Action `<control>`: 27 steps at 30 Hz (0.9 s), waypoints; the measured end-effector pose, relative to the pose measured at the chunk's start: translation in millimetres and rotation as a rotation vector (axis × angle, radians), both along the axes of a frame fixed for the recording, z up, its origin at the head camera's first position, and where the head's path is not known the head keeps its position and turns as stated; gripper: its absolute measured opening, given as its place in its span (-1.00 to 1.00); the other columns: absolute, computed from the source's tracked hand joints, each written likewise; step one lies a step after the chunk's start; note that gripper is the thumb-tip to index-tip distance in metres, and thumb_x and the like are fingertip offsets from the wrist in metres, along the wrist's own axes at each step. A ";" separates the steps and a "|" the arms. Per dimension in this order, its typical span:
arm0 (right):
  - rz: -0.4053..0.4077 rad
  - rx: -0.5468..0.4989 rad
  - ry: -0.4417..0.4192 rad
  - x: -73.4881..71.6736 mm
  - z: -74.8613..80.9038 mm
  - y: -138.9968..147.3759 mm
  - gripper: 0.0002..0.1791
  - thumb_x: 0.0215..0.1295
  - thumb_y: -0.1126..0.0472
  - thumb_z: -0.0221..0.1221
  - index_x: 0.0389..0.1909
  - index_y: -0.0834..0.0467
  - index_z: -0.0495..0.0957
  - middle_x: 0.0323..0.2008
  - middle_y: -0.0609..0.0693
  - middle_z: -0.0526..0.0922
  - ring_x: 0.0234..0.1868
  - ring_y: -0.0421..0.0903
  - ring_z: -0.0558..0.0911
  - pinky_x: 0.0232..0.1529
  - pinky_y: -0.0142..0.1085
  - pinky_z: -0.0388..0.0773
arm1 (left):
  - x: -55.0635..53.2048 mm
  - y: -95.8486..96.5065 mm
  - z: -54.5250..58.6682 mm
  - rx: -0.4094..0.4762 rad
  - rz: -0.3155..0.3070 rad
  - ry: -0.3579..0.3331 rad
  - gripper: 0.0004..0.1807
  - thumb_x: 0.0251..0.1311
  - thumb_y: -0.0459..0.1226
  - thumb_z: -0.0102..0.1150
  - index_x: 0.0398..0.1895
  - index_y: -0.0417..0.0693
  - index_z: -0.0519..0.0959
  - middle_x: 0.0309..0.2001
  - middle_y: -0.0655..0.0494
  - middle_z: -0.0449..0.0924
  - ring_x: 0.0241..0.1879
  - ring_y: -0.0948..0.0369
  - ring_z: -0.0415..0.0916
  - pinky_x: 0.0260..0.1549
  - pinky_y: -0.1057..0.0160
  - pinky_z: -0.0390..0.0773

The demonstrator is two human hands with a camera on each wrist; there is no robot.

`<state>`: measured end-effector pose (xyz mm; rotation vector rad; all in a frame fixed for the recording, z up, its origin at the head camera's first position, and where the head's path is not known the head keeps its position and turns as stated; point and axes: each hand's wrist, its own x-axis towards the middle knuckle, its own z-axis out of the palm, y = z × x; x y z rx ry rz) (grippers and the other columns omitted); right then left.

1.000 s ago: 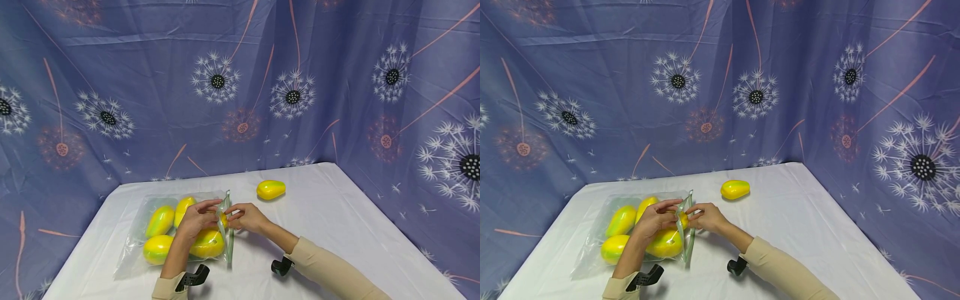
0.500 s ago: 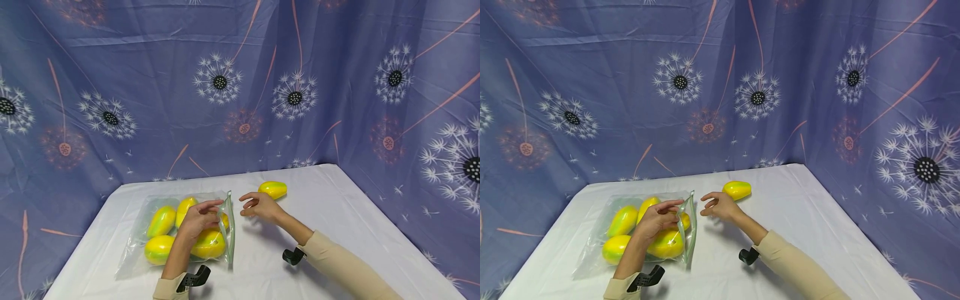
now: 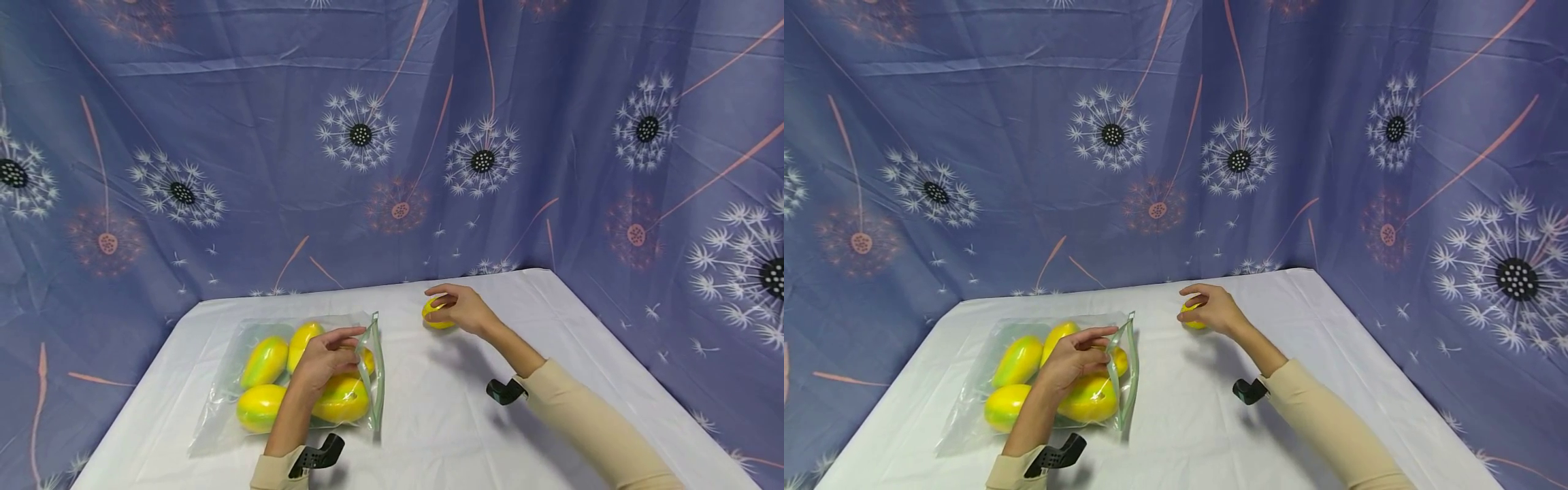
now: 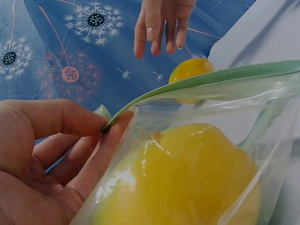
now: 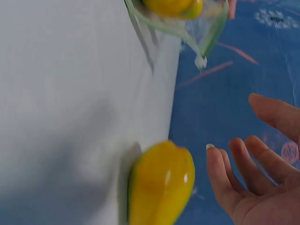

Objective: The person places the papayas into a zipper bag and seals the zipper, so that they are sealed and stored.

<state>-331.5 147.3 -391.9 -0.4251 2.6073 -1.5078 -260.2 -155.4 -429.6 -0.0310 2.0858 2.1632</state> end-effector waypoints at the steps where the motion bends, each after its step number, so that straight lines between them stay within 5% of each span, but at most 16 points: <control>1: -0.005 0.012 0.010 -2.5 1.2 3.6 -0.38 0.12 0.17 0.48 0.25 0.06 0.59 0.10 0.22 0.69 0.11 0.05 0.67 0.13 -0.10 0.63 | 0.1 0.0 -0.1 0.000 -0.001 0.000 -0.45 0.03 -0.59 0.28 0.16 -0.16 0.67 -0.14 -0.04 0.60 -0.38 0.13 0.62 -0.28 0.20 0.75; 13: -0.067 0.121 0.099 -27.9 -3.4 34.7 -0.36 0.12 0.13 0.48 0.27 0.03 0.57 0.11 0.14 0.67 0.12 0.12 0.63 0.18 0.01 0.58 | 0.9 -0.4 0.7 -0.010 -0.003 0.005 -0.45 0.03 -0.58 0.28 0.16 -0.14 0.67 -0.13 -0.05 0.59 -0.36 0.13 0.63 -0.26 0.21 0.75; 27: -0.110 0.130 0.090 -45.0 -17.7 55.2 -0.34 0.12 0.25 0.45 0.29 0.13 0.54 0.19 0.29 0.60 0.20 0.26 0.59 0.16 0.06 0.60 | 1.1 -1.5 1.2 -0.003 -0.016 0.016 -0.44 0.04 -0.58 0.27 0.19 -0.19 0.64 -0.13 -0.04 0.58 -0.38 0.14 0.62 -0.28 0.21 0.75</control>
